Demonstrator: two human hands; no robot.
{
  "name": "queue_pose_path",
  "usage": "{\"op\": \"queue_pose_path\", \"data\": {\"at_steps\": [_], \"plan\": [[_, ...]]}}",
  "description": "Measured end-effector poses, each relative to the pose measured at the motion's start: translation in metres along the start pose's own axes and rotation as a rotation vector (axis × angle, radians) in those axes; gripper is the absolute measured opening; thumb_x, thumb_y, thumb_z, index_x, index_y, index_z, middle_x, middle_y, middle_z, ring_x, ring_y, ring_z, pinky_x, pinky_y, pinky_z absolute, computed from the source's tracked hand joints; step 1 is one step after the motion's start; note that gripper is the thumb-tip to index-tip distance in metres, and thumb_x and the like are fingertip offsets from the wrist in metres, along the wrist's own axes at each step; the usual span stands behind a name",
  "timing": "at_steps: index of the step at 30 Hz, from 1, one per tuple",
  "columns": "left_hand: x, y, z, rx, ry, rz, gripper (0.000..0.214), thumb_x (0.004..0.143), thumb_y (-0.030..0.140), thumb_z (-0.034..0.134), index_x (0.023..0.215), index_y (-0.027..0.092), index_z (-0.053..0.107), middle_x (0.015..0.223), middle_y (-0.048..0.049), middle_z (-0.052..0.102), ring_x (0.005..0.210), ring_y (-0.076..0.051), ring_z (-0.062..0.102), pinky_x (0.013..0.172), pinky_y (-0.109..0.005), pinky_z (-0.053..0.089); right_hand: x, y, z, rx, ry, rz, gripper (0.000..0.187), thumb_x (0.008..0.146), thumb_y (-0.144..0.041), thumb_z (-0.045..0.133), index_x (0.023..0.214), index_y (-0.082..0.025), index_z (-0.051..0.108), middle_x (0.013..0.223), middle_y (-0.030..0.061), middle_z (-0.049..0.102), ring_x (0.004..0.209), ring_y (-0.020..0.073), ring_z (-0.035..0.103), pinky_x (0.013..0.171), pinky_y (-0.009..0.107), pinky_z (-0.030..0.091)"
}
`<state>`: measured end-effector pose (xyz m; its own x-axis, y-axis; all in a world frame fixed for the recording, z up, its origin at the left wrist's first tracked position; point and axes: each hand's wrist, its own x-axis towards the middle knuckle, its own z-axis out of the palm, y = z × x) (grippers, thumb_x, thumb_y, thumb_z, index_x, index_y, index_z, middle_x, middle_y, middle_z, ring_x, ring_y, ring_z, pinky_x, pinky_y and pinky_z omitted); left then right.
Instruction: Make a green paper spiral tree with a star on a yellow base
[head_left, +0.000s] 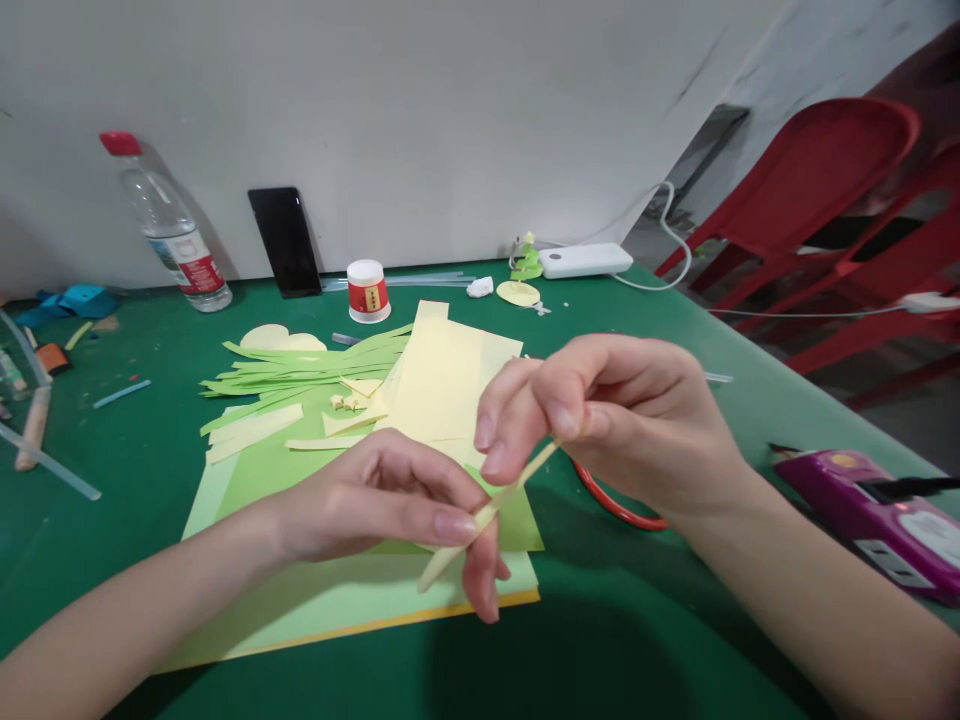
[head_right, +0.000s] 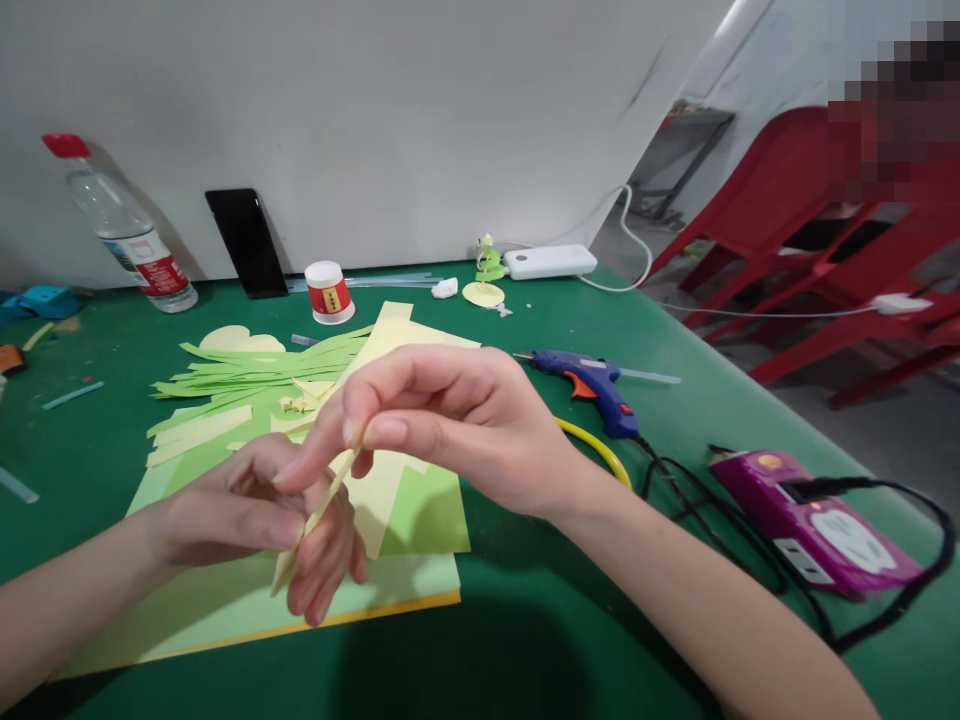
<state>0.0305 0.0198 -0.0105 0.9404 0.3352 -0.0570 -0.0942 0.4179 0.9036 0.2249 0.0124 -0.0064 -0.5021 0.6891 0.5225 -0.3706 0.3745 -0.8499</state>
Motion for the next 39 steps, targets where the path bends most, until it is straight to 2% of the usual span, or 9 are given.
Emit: {"op": "queue_pose_path", "data": {"at_steps": [3,6,10,12,15,17,25,33,39], "plan": [[0.000,-0.001,0.001,-0.025,0.006,-0.004,0.018,0.082,0.021,0.054,0.076,0.017,0.070,0.066,-0.0067,0.071,0.072,-0.023,0.069,0.081,-0.038,0.049,0.001,0.001,0.000,0.008,0.005,0.014,0.010,0.087,-0.020,0.050,0.084,-0.022,0.059,0.082,0.0021,0.069,0.082,0.0152,0.063,0.070,0.031,0.050],[0.000,-0.004,0.001,-0.047,0.062,0.015,0.014,0.081,0.020,0.057,0.076,0.016,0.069,0.067,-0.0067,0.071,0.070,-0.021,0.068,0.077,-0.036,0.049,0.002,0.005,-0.002,0.021,0.017,0.020,0.010,0.087,-0.020,0.051,0.083,-0.023,0.060,0.083,0.0011,0.069,0.083,0.0142,0.063,0.069,0.029,0.051],[-0.001,-0.007,0.001,-0.055,0.145,0.031,0.010,0.078,0.019,0.061,0.077,0.016,0.070,0.069,-0.0050,0.070,0.065,-0.017,0.065,0.075,-0.032,0.049,0.004,0.006,-0.005,0.068,0.002,0.029,0.016,0.086,-0.026,0.053,0.100,-0.024,0.060,0.097,0.0015,0.066,0.093,0.0130,0.061,0.068,0.025,0.051],[-0.001,-0.007,0.001,-0.043,0.179,0.039,0.010,0.078,0.020,0.062,0.077,0.016,0.070,0.069,-0.0042,0.070,0.065,-0.016,0.064,0.075,-0.031,0.049,0.004,0.004,-0.004,0.022,-0.003,0.057,0.023,0.081,-0.030,0.060,0.103,-0.023,0.061,0.096,0.0016,0.064,0.089,0.0125,0.060,0.068,0.023,0.051],[0.000,-0.006,0.002,-0.006,0.224,0.060,0.010,0.079,0.021,0.063,0.079,0.016,0.071,0.068,-0.0029,0.070,0.067,-0.013,0.064,0.069,-0.025,0.048,0.003,-0.004,0.002,-0.202,0.034,0.139,0.019,0.069,-0.023,0.072,0.086,-0.021,0.065,0.084,-0.0004,0.063,0.075,0.0100,0.056,0.064,0.021,0.048],[0.000,-0.006,0.003,0.027,0.267,0.083,0.009,0.079,0.021,0.063,0.077,0.017,0.071,0.067,-0.0019,0.070,0.066,-0.012,0.064,0.064,-0.022,0.047,0.003,-0.008,0.008,-0.331,0.071,0.185,0.011,0.068,-0.017,0.072,0.074,-0.020,0.064,0.077,-0.0013,0.061,0.069,0.0091,0.054,0.061,0.021,0.046],[0.001,-0.005,0.006,0.155,0.464,0.124,0.007,0.078,0.023,0.065,0.079,0.019,0.071,0.069,0.0003,0.072,0.064,-0.009,0.063,0.060,-0.019,0.045,0.004,-0.012,0.012,-0.469,0.208,0.277,0.011,0.071,-0.021,0.070,0.064,-0.018,0.062,0.069,-0.0006,0.061,0.065,0.0097,0.055,0.055,0.020,0.043],[0.001,-0.003,0.002,0.073,0.396,0.099,0.006,0.077,0.019,0.066,0.077,0.017,0.072,0.069,0.0007,0.073,0.067,-0.008,0.066,0.067,-0.015,0.049,0.005,-0.018,0.008,-0.370,0.158,0.297,0.008,0.073,-0.014,0.066,0.066,-0.018,0.064,0.073,-0.0031,0.064,0.069,0.0066,0.057,0.059,0.015,0.045],[0.002,-0.002,-0.001,-0.090,0.232,0.055,0.010,0.078,0.020,0.065,0.079,0.014,0.072,0.070,-0.0030,0.073,0.062,-0.011,0.067,0.060,-0.018,0.053,0.006,-0.020,0.002,-0.302,0.110,0.295,0.008,0.077,-0.014,0.063,0.072,-0.020,0.065,0.074,-0.0057,0.064,0.071,0.0024,0.056,0.061,0.011,0.045]]}}
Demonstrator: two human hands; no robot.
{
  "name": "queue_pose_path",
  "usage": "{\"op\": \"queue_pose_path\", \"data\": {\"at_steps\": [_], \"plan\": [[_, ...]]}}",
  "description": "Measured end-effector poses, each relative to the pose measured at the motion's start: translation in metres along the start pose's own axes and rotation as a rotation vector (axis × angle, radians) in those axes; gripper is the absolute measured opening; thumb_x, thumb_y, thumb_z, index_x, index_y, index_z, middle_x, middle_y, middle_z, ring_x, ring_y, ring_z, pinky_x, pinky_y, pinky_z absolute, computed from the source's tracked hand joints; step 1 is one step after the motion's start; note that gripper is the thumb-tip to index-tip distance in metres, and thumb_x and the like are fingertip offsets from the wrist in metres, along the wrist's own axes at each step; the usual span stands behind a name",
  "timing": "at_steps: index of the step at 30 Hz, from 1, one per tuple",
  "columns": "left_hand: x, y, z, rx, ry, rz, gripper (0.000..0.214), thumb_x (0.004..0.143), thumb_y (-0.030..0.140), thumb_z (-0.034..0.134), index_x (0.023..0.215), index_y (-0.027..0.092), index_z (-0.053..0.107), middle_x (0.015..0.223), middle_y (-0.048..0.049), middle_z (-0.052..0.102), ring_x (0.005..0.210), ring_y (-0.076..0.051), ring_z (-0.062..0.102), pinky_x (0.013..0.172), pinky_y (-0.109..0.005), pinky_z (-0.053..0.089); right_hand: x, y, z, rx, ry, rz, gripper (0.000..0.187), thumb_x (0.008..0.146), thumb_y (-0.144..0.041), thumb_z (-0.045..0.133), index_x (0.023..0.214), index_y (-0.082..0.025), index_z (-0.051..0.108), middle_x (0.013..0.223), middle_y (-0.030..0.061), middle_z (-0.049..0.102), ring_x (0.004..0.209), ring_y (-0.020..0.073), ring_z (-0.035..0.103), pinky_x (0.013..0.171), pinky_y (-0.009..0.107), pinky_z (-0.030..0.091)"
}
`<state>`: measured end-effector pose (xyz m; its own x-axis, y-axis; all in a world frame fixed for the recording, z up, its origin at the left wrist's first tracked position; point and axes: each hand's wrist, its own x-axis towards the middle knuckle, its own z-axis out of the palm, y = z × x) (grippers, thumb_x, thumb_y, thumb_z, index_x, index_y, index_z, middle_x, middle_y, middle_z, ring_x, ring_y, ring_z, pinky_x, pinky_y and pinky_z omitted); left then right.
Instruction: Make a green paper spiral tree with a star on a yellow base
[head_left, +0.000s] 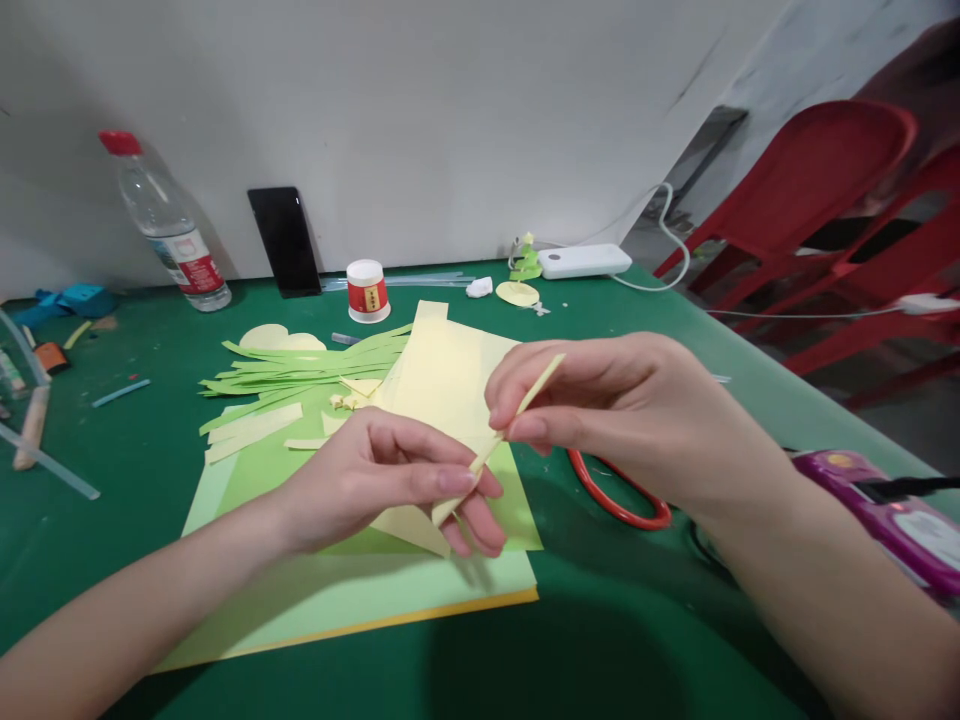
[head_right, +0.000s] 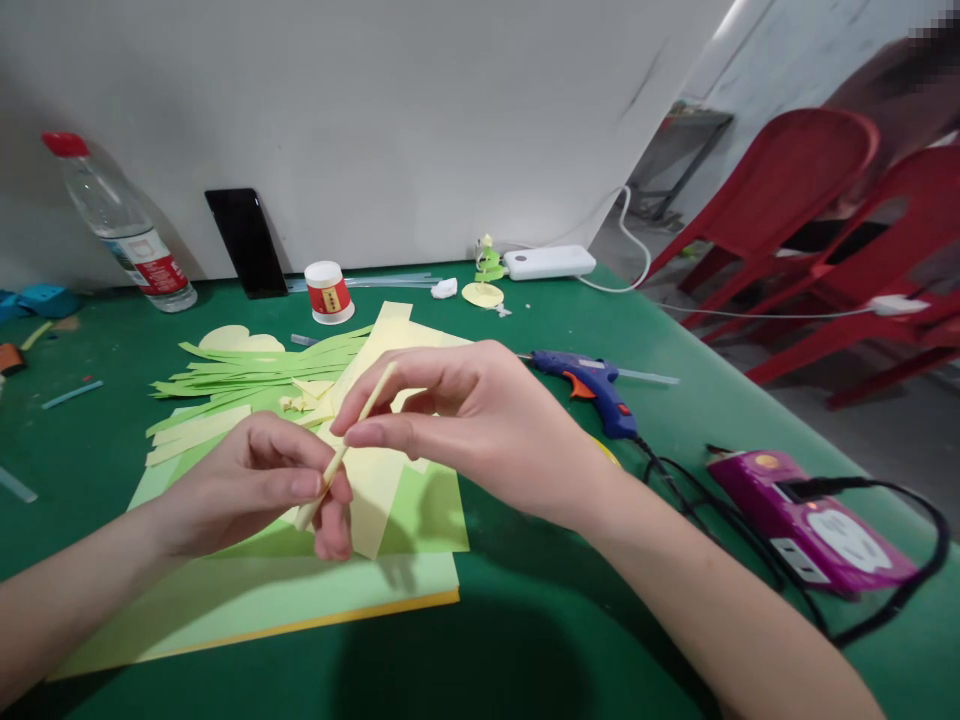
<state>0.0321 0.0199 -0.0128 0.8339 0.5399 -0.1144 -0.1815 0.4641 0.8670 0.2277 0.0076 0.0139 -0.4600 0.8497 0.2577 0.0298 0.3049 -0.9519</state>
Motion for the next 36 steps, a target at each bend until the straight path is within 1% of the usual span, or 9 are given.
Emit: {"op": "queue_pose_path", "data": {"at_steps": [2,4,7,11,15,19,23,29,36], "plan": [[0.0009,0.0006,0.0000,-0.037,-0.036,-0.019,0.010,0.078,0.019,0.065,0.079,0.013,0.072,0.069,-0.0035,0.073,0.063,-0.011,0.068,0.060,-0.017,0.054,0.0004,0.0007,-0.0013,0.033,-0.031,-0.012,0.008,0.078,-0.017,0.063,0.072,-0.021,0.065,0.074,-0.0062,0.063,0.071,0.0023,0.056,0.062,0.012,0.045],[0.0015,0.0009,0.0003,-0.060,-0.047,-0.030,0.008,0.077,0.018,0.066,0.078,0.012,0.072,0.068,-0.0036,0.073,0.063,-0.011,0.068,0.059,-0.017,0.054,0.0008,0.0017,-0.0019,0.059,-0.064,-0.024,0.007,0.079,-0.018,0.062,0.073,-0.021,0.065,0.074,-0.0063,0.062,0.071,0.0025,0.055,0.063,0.013,0.046],[0.0014,0.0007,0.0016,-0.068,0.000,-0.022,0.006,0.075,0.015,0.067,0.076,0.011,0.072,0.067,-0.0037,0.073,0.061,-0.011,0.068,0.058,-0.016,0.054,0.0018,0.0040,-0.0019,0.080,-0.074,-0.030,0.007,0.080,-0.020,0.062,0.074,-0.022,0.065,0.076,-0.0057,0.062,0.070,0.0033,0.054,0.062,0.014,0.045],[0.0010,-0.0005,0.0041,-0.054,0.073,-0.012,0.002,0.073,0.013,0.069,0.073,0.011,0.071,0.065,-0.0031,0.073,0.058,-0.010,0.068,0.056,-0.016,0.055,0.0031,0.0077,-0.0007,0.066,-0.036,-0.021,0.002,0.076,-0.020,0.066,0.075,-0.021,0.065,0.078,-0.0048,0.061,0.071,0.0047,0.053,0.061,0.015,0.045],[0.0020,-0.0012,0.0059,-0.056,0.130,0.000,0.001,0.070,0.012,0.071,0.071,0.012,0.070,0.062,-0.0019,0.073,0.056,-0.009,0.067,0.055,-0.015,0.055,0.0024,0.0085,0.0026,0.020,-0.020,-0.008,0.009,0.072,-0.012,0.067,0.072,-0.021,0.064,0.070,-0.0042,0.060,0.070,0.0063,0.054,0.062,0.016,0.045],[0.0032,-0.0019,0.0050,-0.034,0.147,0.010,0.002,0.070,0.012,0.072,0.068,0.013,0.070,0.061,-0.0008,0.072,0.056,-0.008,0.067,0.055,-0.013,0.055,0.0016,0.0063,0.0045,-0.022,0.010,-0.011,0.008,0.073,-0.012,0.066,0.069,-0.019,0.064,0.070,-0.0028,0.061,0.069,0.0073,0.055,0.061,0.018,0.045],[0.0020,-0.0022,0.0022,0.008,0.133,0.001,0.004,0.072,0.017,0.071,0.070,0.013,0.071,0.062,-0.0005,0.072,0.056,-0.008,0.066,0.057,-0.013,0.055,0.0018,0.0051,0.0024,-0.053,0.034,-0.018,0.009,0.076,-0.014,0.063,0.068,-0.019,0.064,0.073,-0.0025,0.062,0.070,0.0074,0.056,0.060,0.018,0.045],[0.0012,-0.0015,0.0002,0.011,0.056,0.032,0.010,0.077,0.021,0.067,0.079,0.012,0.072,0.068,-0.0028,0.073,0.060,-0.010,0.068,0.059,-0.015,0.055,0.0002,0.0052,-0.0005,-0.022,0.030,-0.037,0.010,0.078,-0.013,0.061,0.071,-0.020,0.064,0.076,-0.0010,0.061,0.072,0.0080,0.056,0.060,0.019,0.046],[0.0009,-0.0003,-0.0006,-0.020,-0.022,-0.009,0.012,0.079,0.021,0.064,0.077,0.012,0.072,0.069,-0.0037,0.073,0.064,-0.012,0.069,0.062,-0.019,0.055,0.0028,0.0067,-0.0006,0.034,0.006,-0.024,0.007,0.080,-0.018,0.060,0.073,-0.019,0.064,0.080,-0.0001,0.061,0.068,0.0072,0.053,0.052,0.018,0.042]]}}
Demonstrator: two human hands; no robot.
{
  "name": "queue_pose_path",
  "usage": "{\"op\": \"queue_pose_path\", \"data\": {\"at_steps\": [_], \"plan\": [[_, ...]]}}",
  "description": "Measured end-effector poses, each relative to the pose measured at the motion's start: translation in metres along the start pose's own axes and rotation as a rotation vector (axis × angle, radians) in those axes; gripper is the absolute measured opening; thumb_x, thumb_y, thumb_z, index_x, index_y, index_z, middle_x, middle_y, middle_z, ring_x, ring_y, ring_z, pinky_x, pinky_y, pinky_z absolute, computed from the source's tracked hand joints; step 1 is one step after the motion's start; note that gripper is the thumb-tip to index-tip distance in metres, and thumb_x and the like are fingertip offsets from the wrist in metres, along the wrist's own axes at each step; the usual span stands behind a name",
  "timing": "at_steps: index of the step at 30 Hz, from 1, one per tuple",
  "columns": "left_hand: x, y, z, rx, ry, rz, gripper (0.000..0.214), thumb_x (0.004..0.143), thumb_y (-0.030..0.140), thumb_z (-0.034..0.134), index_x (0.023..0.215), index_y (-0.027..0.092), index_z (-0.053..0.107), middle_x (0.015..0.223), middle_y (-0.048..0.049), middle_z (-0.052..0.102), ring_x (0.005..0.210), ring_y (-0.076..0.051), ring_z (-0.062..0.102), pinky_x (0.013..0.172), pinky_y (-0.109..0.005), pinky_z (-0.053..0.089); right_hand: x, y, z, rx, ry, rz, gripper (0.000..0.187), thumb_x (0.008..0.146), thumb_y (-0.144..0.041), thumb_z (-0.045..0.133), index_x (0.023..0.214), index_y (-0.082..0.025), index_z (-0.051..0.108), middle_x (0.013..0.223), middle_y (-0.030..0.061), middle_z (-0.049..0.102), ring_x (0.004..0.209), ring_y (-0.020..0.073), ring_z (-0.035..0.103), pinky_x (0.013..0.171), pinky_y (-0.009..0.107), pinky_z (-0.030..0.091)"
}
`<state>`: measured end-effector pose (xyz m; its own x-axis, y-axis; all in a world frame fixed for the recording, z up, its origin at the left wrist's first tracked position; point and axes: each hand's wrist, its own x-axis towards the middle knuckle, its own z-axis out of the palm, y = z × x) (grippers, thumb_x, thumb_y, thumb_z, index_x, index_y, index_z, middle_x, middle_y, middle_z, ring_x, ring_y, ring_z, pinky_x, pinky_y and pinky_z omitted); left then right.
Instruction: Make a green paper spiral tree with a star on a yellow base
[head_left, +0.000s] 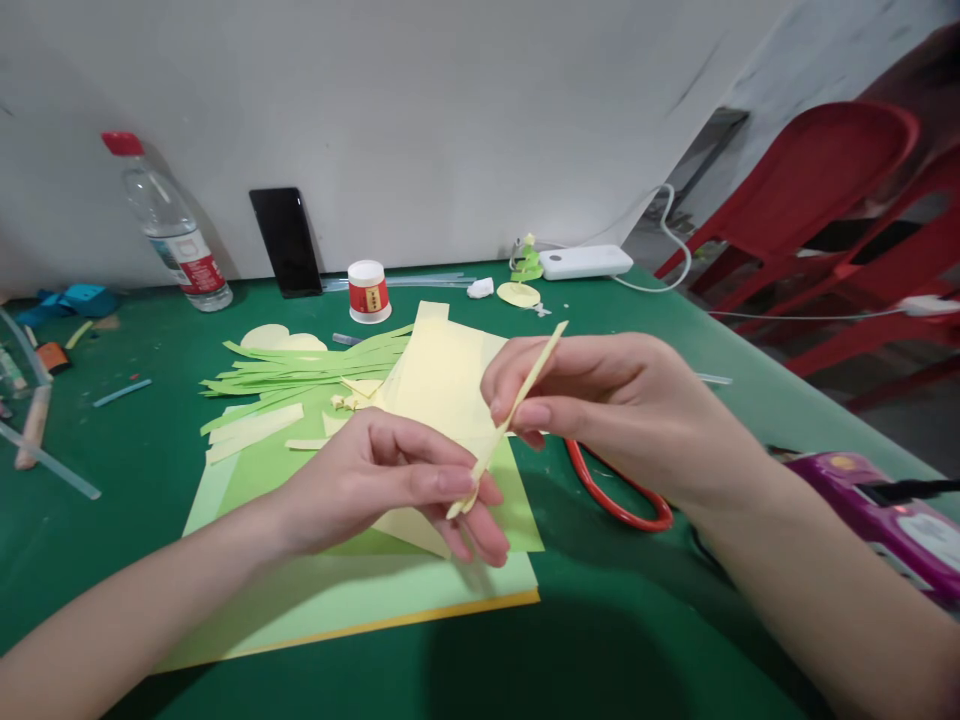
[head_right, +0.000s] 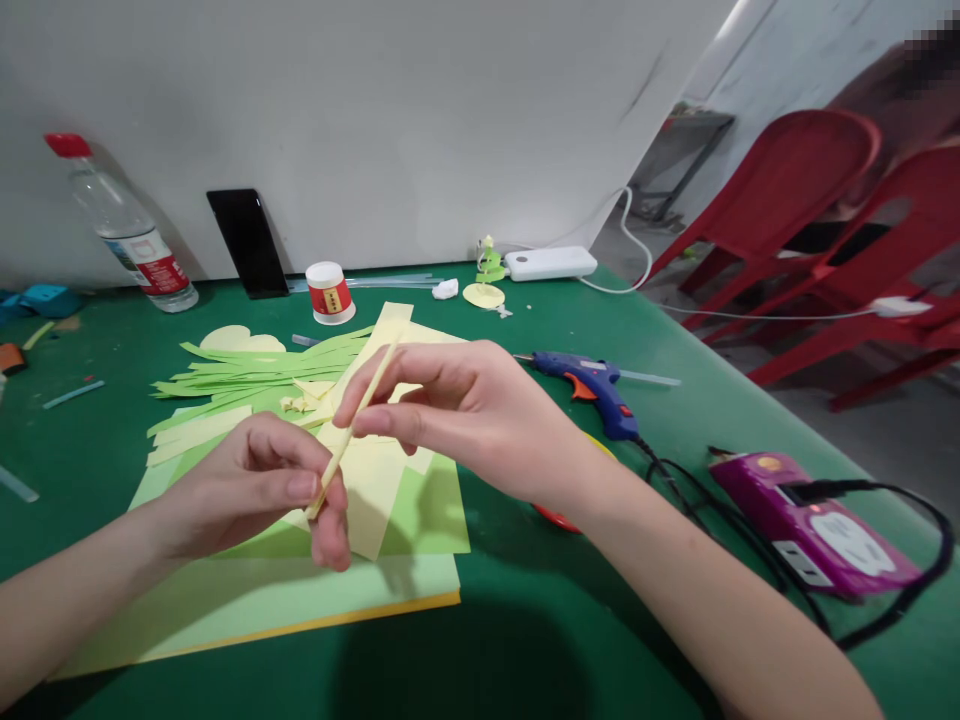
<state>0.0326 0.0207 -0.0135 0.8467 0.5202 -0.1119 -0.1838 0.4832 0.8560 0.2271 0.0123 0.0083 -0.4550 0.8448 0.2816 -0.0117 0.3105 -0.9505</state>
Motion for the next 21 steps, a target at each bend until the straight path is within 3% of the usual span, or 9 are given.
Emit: {"op": "queue_pose_path", "data": {"at_steps": [11,21], "plan": [[0.0010,-0.0015,0.0004,0.042,0.051,-0.050,0.008,0.076,0.019,0.067,0.074,0.013,0.072,0.069,-0.0036,0.073,0.066,-0.012,0.068,0.064,-0.019,0.054,0.0020,0.0006,-0.0013,0.088,-0.065,0.067,0.011,0.081,-0.021,0.059,0.071,-0.018,0.062,0.082,0.0002,0.061,0.065,0.0063,0.050,0.053,0.018,0.041],[0.0005,-0.0032,0.0001,0.080,0.044,-0.051,0.010,0.075,0.021,0.068,0.073,0.013,0.072,0.070,-0.0039,0.073,0.066,-0.012,0.067,0.066,-0.021,0.053,0.0027,0.0017,0.0004,0.123,-0.108,0.019,0.012,0.084,-0.020,0.055,0.073,-0.017,0.060,0.080,0.0007,0.057,0.069,0.0073,0.049,0.056,0.018,0.042]]}}
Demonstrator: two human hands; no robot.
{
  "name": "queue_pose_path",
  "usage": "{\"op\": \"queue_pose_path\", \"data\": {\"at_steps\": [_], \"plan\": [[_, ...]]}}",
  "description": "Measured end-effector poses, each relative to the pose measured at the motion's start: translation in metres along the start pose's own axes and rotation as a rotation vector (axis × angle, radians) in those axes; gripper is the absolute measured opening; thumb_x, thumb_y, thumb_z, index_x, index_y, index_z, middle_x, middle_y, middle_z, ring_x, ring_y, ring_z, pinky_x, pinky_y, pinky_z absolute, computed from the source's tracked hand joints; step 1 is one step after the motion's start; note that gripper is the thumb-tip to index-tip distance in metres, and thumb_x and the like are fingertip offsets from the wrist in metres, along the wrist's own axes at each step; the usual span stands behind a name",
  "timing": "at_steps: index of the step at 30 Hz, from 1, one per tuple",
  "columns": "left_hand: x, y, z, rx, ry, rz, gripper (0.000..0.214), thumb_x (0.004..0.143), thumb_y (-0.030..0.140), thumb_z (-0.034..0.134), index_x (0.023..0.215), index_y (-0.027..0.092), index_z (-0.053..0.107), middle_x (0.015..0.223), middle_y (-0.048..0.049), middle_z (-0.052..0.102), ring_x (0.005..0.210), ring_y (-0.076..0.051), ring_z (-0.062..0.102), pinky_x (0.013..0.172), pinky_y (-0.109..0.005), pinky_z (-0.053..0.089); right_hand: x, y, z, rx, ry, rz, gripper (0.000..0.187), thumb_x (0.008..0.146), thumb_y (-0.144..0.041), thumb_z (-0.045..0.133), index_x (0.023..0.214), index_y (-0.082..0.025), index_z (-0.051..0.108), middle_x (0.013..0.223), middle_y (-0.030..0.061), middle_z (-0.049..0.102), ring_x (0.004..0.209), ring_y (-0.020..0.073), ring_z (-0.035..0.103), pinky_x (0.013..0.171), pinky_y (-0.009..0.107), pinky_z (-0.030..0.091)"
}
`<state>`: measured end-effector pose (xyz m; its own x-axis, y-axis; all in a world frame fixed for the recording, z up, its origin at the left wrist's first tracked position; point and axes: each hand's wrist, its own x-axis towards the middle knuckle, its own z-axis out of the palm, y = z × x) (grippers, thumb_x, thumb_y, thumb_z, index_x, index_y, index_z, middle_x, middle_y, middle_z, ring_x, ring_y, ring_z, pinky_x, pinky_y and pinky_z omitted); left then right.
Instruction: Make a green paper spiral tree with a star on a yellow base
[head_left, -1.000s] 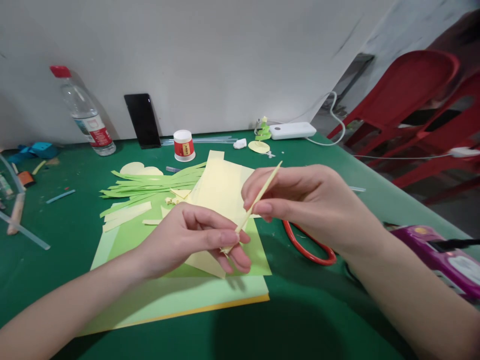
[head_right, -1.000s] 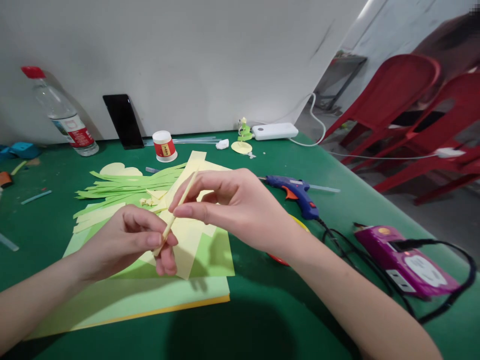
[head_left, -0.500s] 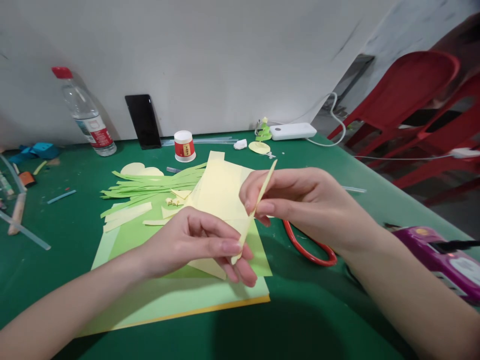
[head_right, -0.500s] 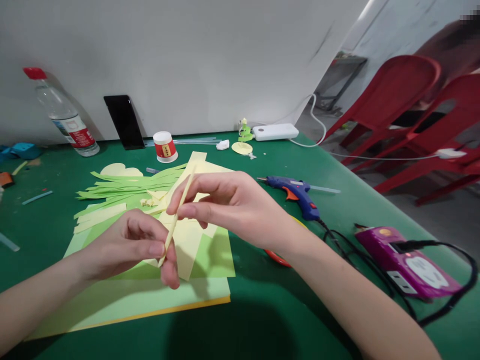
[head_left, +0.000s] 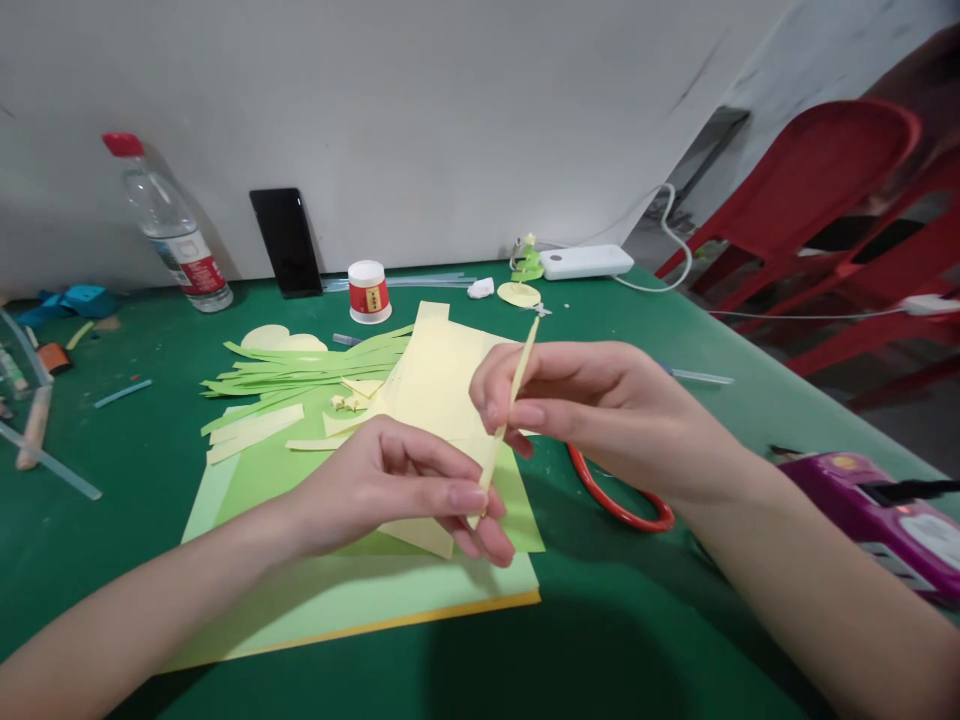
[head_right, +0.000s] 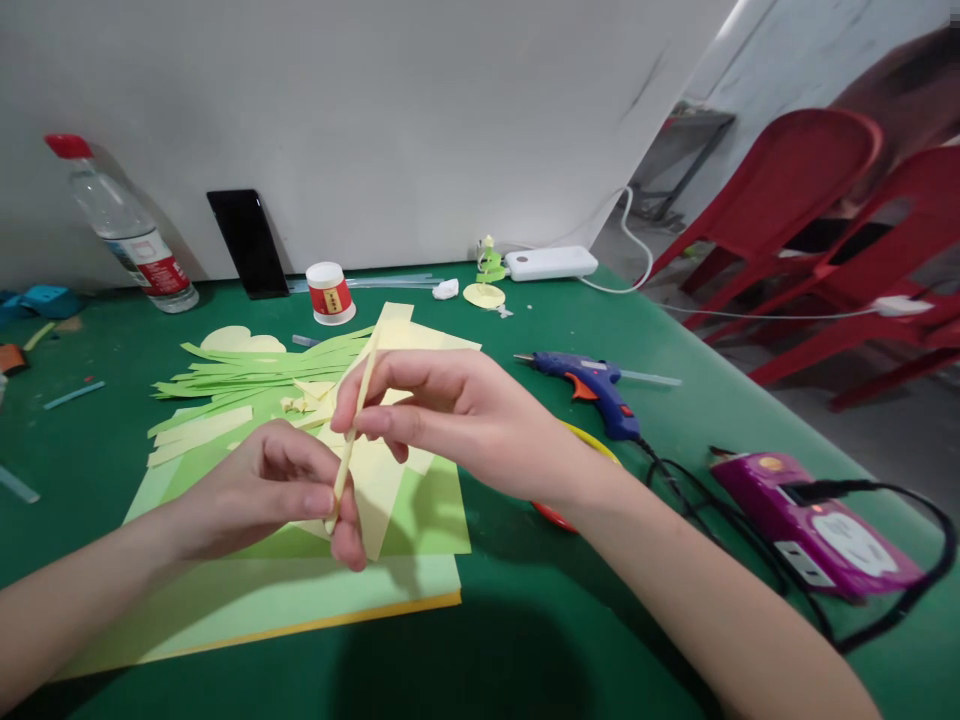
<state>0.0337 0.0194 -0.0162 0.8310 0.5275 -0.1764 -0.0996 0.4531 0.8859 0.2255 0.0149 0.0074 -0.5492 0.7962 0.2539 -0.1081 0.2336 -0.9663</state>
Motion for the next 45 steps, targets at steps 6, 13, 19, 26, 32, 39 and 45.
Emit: {"op": "queue_pose_path", "data": {"at_steps": [6,13,19,26,32,39,45], "plan": [[0.001,-0.003,-0.002,0.195,0.056,0.041,0.007,0.072,0.026,0.070,0.073,0.020,0.074,0.075,-0.0022,0.072,0.077,-0.015,0.062,0.073,-0.026,0.048,0.001,0.007,0.000,0.073,-0.042,0.064,0.010,0.084,-0.020,0.055,0.076,-0.017,0.060,0.079,-0.0007,0.056,0.068,0.0060,0.049,0.059,0.018,0.042],[0.007,-0.008,-0.001,0.239,0.093,0.068,0.007,0.066,0.019,0.073,0.069,0.025,0.075,0.072,0.0010,0.066,0.072,-0.011,0.053,0.067,-0.020,0.044,0.003,0.010,0.006,0.138,-0.088,0.156,0.009,0.084,-0.019,0.054,0.077,-0.016,0.059,0.069,-0.0013,0.055,0.063,0.0070,0.052,0.060,0.019,0.044],[0.006,-0.010,0.000,0.265,0.053,0.031,0.006,0.068,0.020,0.072,0.073,0.021,0.074,0.072,-0.0003,0.067,0.069,-0.012,0.057,0.069,-0.023,0.047,0.002,0.008,0.009,0.141,-0.142,0.210,0.007,0.084,-0.019,0.052,0.079,-0.017,0.057,0.068,-0.0009,0.054,0.069,0.0091,0.054,0.061,0.020,0.044],[0.006,-0.008,0.003,0.271,0.074,0.040,0.006,0.066,0.018,0.074,0.071,0.018,0.071,0.071,0.0006,0.067,0.071,-0.011,0.060,0.073,-0.022,0.048,0.004,0.008,0.008,0.161,-0.201,0.226,0.010,0.084,-0.019,0.050,0.076,-0.014,0.054,0.069,-0.0007,0.050,0.063,0.0086,0.051,0.061,0.022,0.041],[0.006,-0.005,0.007,0.191,0.180,0.004,0.008,0.062,0.015,0.075,0.062,0.014,0.067,0.062,0.0011,0.065,0.061,-0.010,0.058,0.063,-0.022,0.047,0.005,0.010,0.005,0.108,-0.134,0.153,0.012,0.083,-0.015,0.053,0.072,-0.013,0.056,0.076,0.0002,0.048,0.074,0.0091,0.047,0.068,0.022,0.037],[0.006,-0.006,0.007,0.150,0.170,0.018,0.005,0.067,0.019,0.073,0.063,0.016,0.070,0.063,0.0016,0.067,0.064,-0.011,0.061,0.068,-0.022,0.048,0.005,0.009,0.002,0.074,-0.153,0.167,0.014,0.084,-0.020,0.054,0.072,-0.014,0.056,0.075,0.0003,0.049,0.075,0.0093,0.046,0.066,0.020,0.037],[0.005,-0.006,0.002,0.184,0.075,0.009,0.005,0.071,0.017,0.070,0.070,0.021,0.074,0.071,0.0023,0.071,0.069,-0.009,0.060,0.070,-0.018,0.047,0.005,0.009,0.004,0.142,-0.184,0.237,0.012,0.083,-0.017,0.053,0.072,-0.014,0.057,0.076,0.0015,0.046,0.074,0.0095,0.047,0.064,0.020,0.043]]}}
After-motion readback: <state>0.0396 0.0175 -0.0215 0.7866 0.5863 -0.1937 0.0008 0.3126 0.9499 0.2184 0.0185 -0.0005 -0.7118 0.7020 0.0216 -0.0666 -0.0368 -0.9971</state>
